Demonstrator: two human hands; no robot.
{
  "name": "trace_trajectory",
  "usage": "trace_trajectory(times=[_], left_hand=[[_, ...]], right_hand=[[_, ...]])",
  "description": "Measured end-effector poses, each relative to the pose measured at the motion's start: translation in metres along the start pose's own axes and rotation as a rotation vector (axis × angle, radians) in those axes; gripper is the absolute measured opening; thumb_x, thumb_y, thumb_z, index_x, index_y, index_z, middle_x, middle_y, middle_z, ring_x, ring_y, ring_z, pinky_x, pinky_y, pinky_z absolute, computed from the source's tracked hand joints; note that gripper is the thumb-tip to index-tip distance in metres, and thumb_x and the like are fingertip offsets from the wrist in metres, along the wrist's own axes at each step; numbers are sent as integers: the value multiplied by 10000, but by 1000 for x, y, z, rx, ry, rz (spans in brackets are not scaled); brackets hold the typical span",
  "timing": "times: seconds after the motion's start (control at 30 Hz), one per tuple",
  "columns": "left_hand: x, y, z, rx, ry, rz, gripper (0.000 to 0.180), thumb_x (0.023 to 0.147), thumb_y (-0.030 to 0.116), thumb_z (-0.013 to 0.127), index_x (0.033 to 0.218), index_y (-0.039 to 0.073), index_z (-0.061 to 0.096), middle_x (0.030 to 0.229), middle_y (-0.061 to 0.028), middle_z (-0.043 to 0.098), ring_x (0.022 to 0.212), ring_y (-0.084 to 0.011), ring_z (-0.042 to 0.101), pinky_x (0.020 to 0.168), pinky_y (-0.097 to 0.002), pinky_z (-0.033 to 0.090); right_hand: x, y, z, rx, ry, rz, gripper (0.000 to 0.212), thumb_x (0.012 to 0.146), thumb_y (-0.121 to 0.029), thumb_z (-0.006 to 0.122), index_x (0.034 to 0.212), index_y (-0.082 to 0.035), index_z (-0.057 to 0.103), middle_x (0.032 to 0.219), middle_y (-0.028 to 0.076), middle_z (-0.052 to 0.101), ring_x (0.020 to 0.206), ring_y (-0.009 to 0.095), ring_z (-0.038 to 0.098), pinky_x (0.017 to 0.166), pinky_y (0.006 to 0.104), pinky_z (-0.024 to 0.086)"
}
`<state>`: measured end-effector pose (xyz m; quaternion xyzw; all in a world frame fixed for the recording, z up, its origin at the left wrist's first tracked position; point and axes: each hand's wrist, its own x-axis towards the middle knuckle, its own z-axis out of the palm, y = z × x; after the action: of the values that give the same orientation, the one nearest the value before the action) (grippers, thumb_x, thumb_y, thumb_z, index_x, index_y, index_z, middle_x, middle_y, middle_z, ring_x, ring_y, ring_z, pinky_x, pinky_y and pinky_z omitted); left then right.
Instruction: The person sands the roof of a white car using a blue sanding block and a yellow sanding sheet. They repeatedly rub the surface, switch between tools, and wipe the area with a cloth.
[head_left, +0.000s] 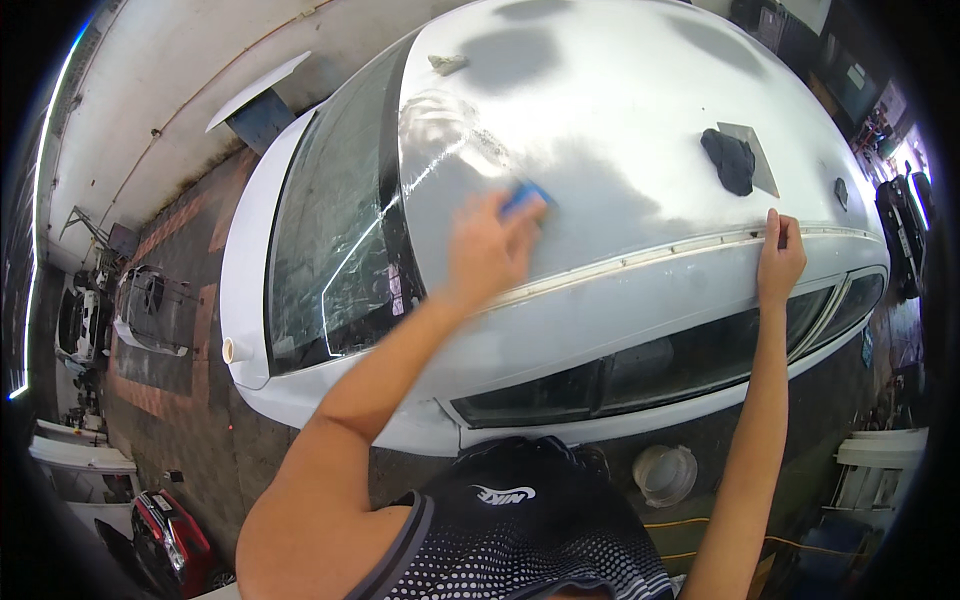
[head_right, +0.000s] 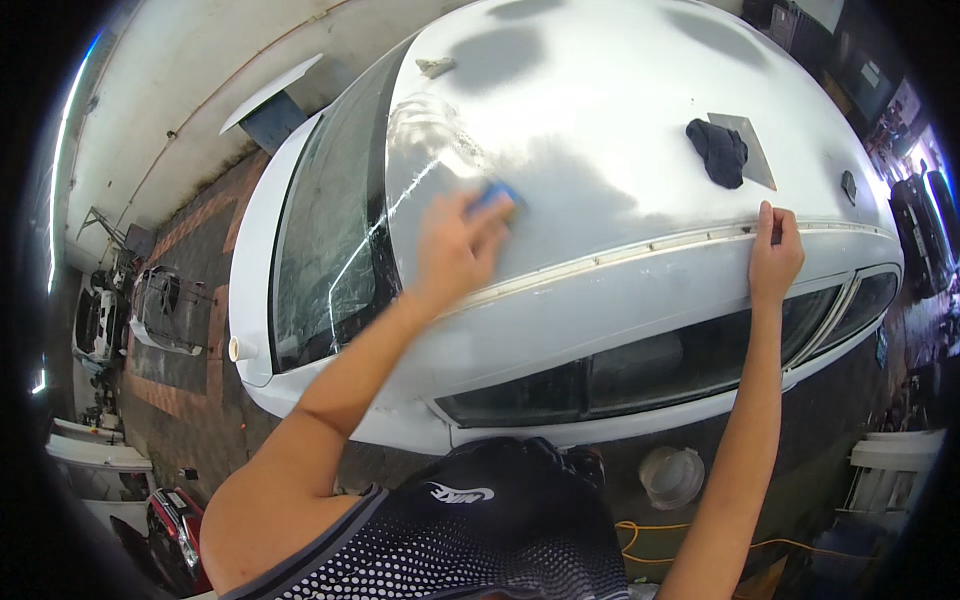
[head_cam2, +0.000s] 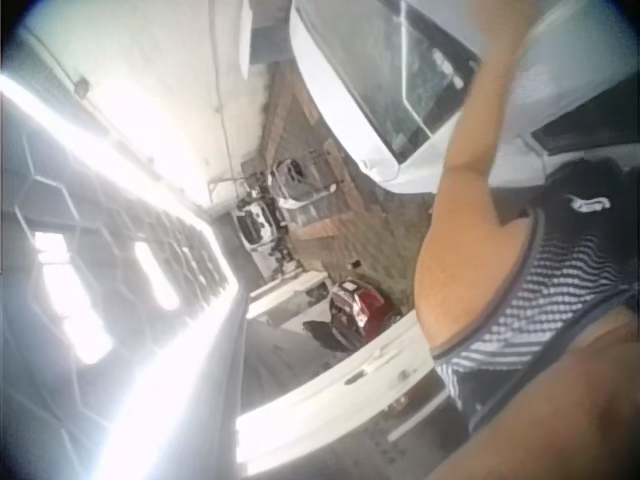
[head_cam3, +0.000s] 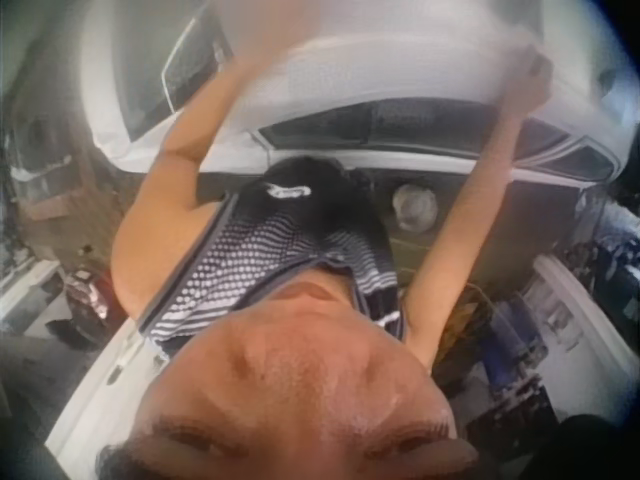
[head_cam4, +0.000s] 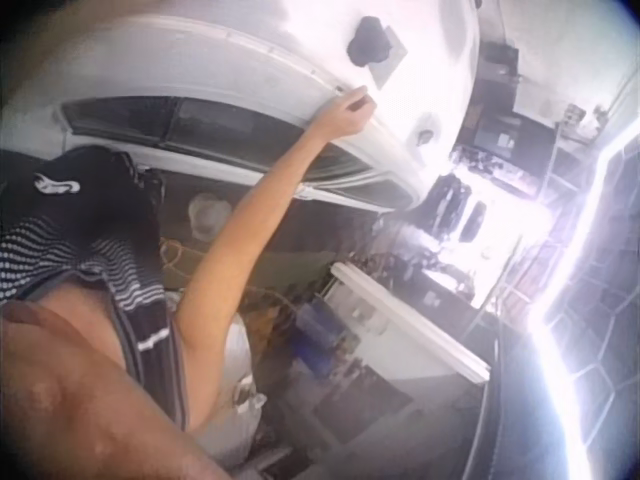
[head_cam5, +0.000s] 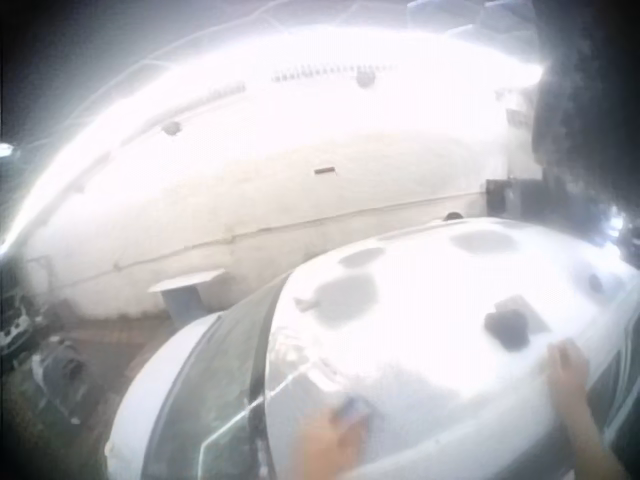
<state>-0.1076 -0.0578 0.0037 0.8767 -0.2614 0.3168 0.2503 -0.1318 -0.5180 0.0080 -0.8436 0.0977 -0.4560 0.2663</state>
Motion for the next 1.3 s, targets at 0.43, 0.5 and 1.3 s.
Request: trace_trajectory(times=[0.43, 0.5, 1.3], left_hand=[[-23, 0, -15, 20, 24, 21, 338, 909, 208, 769, 1244, 182, 798, 1151, -181, 693, 1033, -379, 648, 932, -473, 518], [-28, -18, -19, 15, 49, 84, 344, 901, 193, 770, 1243, 179, 798, 1142, -178, 698, 1017, -381, 649, 929, -473, 520], [-165, -27, -111, -1123, 604, -1062, 415, 1070, 241, 667, 1425, 40, 590, 1221, -132, 713, 1071, -232, 714, 905, -379, 596]], right_hand=[[2, -8, 6, 71, 23, -5, 305, 1062, -299, 697, 973, -7, 698, 770, 85, 648, 704, 170, 594, 709, 337, 503], [0, -5, 1, 42, 21, -8, 303, 1060, -300, 700, 971, -11, 700, 767, 87, 645, 698, 168, 587, 707, 338, 502], [-39, -117, 22, 305, 38, 82, 308, 1034, -347, 732, 1028, -39, 735, 982, 85, 730, 868, 191, 657, 811, 360, 526]])
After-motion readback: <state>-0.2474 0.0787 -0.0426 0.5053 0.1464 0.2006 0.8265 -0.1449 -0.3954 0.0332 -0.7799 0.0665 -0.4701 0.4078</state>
